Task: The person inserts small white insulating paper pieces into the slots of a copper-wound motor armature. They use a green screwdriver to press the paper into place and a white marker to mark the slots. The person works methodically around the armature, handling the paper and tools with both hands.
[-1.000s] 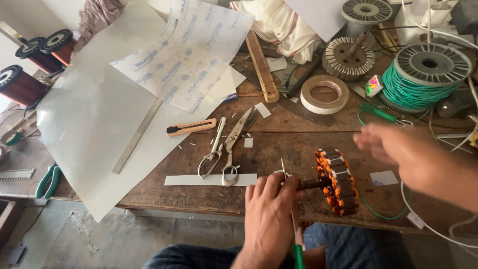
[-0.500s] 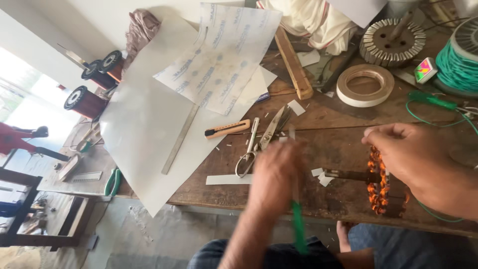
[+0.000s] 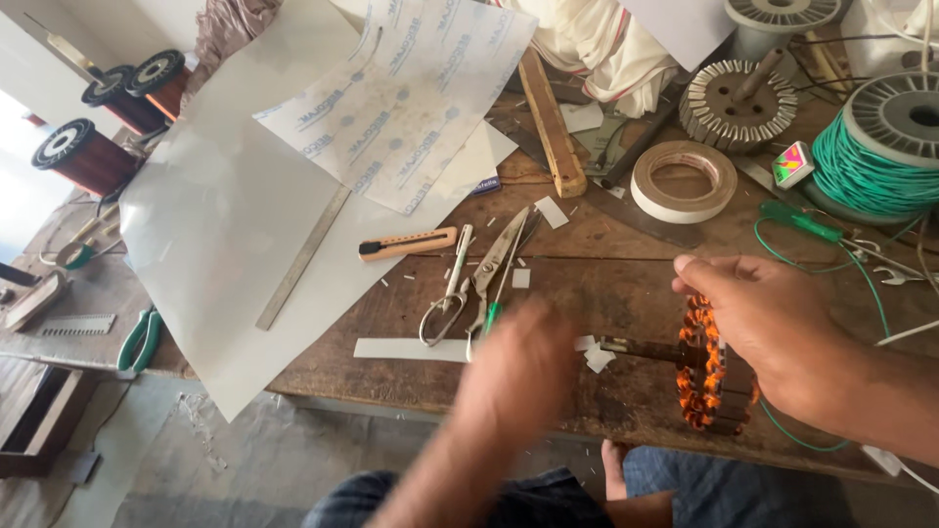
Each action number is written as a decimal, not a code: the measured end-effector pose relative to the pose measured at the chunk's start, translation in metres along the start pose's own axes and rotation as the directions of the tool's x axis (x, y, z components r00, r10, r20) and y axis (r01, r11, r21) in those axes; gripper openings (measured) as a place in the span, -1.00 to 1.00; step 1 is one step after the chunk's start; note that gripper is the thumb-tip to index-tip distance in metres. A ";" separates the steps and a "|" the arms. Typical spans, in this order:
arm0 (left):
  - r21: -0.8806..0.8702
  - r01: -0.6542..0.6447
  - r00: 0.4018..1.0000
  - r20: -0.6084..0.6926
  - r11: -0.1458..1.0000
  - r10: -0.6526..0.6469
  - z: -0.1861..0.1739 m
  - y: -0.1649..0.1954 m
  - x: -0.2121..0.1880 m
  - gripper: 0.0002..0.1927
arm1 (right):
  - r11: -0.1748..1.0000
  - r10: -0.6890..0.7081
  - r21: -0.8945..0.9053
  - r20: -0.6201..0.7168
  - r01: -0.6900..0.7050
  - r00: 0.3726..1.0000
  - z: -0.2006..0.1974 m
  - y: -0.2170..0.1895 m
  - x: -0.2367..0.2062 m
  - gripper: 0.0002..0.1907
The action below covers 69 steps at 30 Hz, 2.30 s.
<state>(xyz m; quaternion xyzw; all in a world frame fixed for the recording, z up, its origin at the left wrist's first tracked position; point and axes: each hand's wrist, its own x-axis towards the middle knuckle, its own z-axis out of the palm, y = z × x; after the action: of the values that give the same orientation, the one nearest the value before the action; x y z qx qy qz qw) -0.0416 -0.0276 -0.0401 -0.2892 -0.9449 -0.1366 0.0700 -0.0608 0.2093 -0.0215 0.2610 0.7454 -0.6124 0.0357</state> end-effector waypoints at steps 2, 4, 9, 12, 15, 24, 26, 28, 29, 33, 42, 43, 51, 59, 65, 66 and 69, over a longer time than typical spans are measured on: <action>-0.190 0.101 0.995 0.025 0.977 -0.098 0.007 0.029 -0.028 -0.78 | 1.000 -0.007 0.009 0.001 0.007 1.000 -0.001 0.000 0.002 -0.73; -0.183 0.071 0.992 -0.094 0.981 -0.090 0.011 0.039 -0.040 -0.72 | 1.000 -0.016 -0.010 0.014 0.016 1.000 -0.002 0.000 0.003 -0.72; -0.187 0.072 0.979 -0.172 0.980 -0.105 0.015 0.041 -0.053 -0.67 | 1.000 0.001 0.030 0.015 -0.002 1.000 -0.002 0.001 0.001 -0.73; -0.137 0.035 0.963 -0.259 0.990 -0.070 0.022 0.043 -0.062 -0.35 | 0.999 0.040 0.021 0.040 -0.041 0.998 0.000 -0.004 -0.001 -0.69; -0.054 -0.008 0.956 -0.294 0.999 -0.008 0.034 0.043 -0.067 -0.41 | 0.999 0.053 0.005 0.021 -0.053 0.998 0.001 -0.007 -0.004 -0.72; -0.354 0.167 0.942 -0.217 0.920 -0.254 0.034 0.046 -0.072 -0.84 | 0.997 -0.036 0.073 0.024 0.034 0.999 0.006 -0.004 -0.016 -0.71; -0.664 0.258 0.875 -0.146 0.701 -0.461 0.026 0.053 -0.069 -0.90 | 0.997 -0.055 0.057 0.019 0.054 0.998 0.005 -0.005 -0.018 -0.71; -0.813 0.175 0.861 -0.148 0.556 -0.487 0.020 0.062 -0.059 -0.93 | 0.996 -0.058 0.062 0.021 0.057 0.998 0.005 -0.005 -0.019 -0.71; -0.871 0.127 0.853 -0.148 0.474 -0.500 0.017 0.066 -0.053 -0.92 | 0.996 -0.052 0.073 0.025 0.051 0.998 0.005 -0.005 -0.019 -0.72; -0.942 0.180 0.881 0.026 0.283 -0.472 0.005 0.085 -0.036 -0.82 | 0.996 -0.039 0.078 0.016 0.038 0.999 0.005 -0.004 -0.019 -0.73; -0.866 -0.050 0.864 -0.288 0.497 -0.414 -0.011 0.110 -0.020 -0.79 | 0.996 -0.058 0.075 0.012 0.057 0.998 0.006 -0.004 -0.017 -0.70; -0.888 0.009 0.867 -0.222 0.459 -0.446 -0.011 0.113 -0.020 -0.78 | 0.996 -0.051 0.067 0.008 0.050 0.999 0.005 -0.004 -0.018 -0.70; -0.912 0.090 0.808 -0.168 0.400 -0.565 -0.001 0.123 -0.017 -0.87 | 0.992 -0.073 0.097 -0.024 0.075 0.997 0.008 -0.002 -0.020 -0.73; -0.895 0.006 0.789 -0.269 0.446 -0.552 0.005 0.128 -0.018 -0.87 | 0.991 -0.098 0.090 -0.013 0.099 0.995 0.007 0.000 -0.020 -0.72; -0.877 -0.032 0.810 -0.304 0.480 -0.502 0.001 0.129 -0.021 -0.86 | 0.983 -0.157 0.093 0.005 0.156 0.988 0.006 0.001 -0.016 -0.71; -0.856 -0.040 0.809 -0.330 0.515 -0.486 0.001 0.130 -0.022 -0.84 | 0.980 -0.184 0.078 0.010 0.183 0.983 0.006 0.002 -0.017 -0.70; -0.817 -0.084 0.809 -0.391 0.571 -0.439 0.000 0.129 -0.022 -0.80 | 0.979 -0.178 0.104 0.024 0.174 0.984 0.005 0.002 -0.019 -0.70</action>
<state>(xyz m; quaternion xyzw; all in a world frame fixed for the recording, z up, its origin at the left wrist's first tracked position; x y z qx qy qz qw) 0.0498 0.0636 -0.0169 -0.1338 -0.7400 -0.6317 0.1883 -0.0451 0.1982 -0.0172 0.1854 0.7327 -0.6545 -0.0196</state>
